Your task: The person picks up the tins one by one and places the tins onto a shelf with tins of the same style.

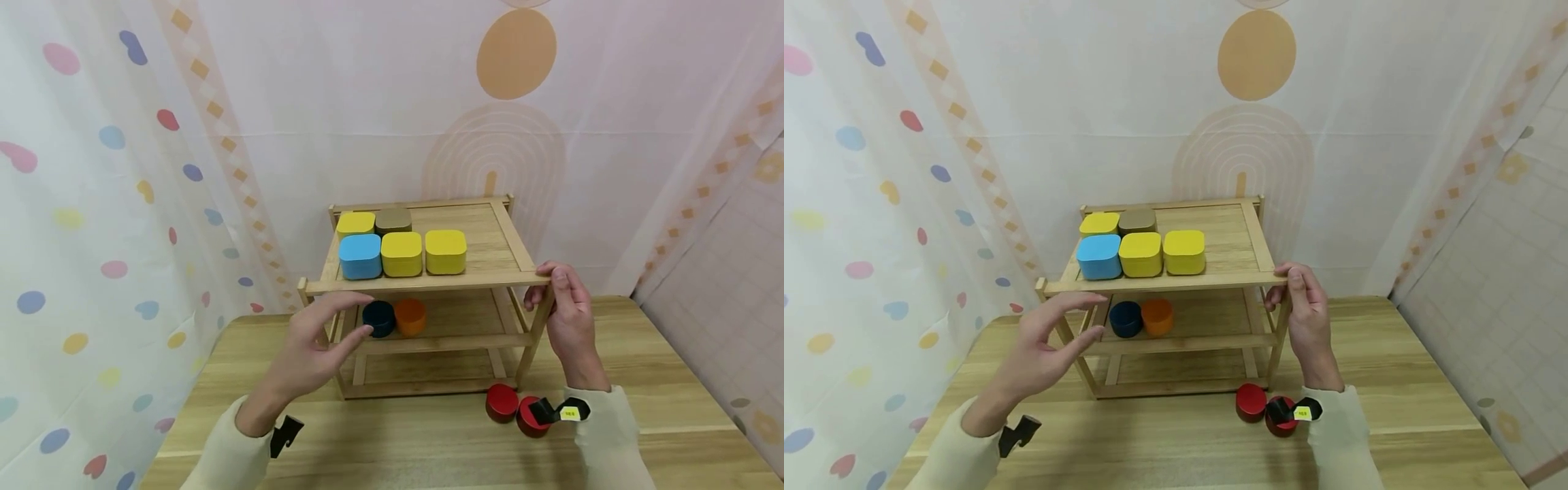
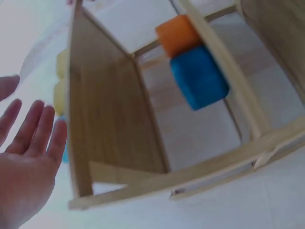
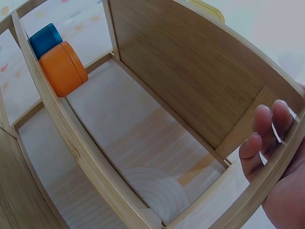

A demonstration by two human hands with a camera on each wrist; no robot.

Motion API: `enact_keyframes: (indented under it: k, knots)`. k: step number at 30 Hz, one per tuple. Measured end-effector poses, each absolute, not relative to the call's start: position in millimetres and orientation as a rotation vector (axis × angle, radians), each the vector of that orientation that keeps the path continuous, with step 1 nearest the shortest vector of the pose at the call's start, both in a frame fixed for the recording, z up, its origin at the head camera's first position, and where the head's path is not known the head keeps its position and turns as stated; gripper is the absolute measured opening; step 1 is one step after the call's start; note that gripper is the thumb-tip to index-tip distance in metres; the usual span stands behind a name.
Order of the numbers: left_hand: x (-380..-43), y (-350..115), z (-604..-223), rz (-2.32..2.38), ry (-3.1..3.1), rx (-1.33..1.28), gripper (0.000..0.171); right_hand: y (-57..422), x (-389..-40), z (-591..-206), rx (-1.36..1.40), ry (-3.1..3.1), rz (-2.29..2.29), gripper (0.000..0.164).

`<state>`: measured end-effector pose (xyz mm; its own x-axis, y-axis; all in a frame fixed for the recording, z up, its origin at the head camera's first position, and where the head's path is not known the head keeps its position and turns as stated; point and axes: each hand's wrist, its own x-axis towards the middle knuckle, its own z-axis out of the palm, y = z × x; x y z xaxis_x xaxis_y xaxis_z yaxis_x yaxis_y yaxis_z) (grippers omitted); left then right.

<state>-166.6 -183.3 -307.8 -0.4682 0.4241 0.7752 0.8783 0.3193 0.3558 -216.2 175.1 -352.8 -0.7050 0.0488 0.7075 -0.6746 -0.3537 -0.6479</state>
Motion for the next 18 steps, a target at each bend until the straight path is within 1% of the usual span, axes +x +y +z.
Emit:
enact_keyframes:
  k: [3,5,7,11,15,18]
  knots:
    - [-165,-190,-301,-1.055,-1.925,-1.084,0.032,176,-216,-352,0.855,-1.406,2.11,0.029]
    - [-165,-196,-298,-1.052,-1.887,-1.009,0.031,177,-216,-352,0.861,-1.403,2.119,0.028]
    - [-166,-201,-297,-1.07,-1.868,-0.931,0.033,177,-216,-352,0.859,-1.409,2.123,0.028]
    - [-172,-210,-301,-1.103,-1.87,-0.801,0.045,178,-216,-353,0.852,-1.414,2.127,0.027]
    - [-182,-216,-310,-1.145,-1.874,-0.741,0.047,179,-216,-353,0.866,-1.4,2.139,0.028]
    - [-187,-219,-315,-1.198,-1.896,-0.691,0.045,178,-216,-353,0.872,-1.399,2.14,0.028]
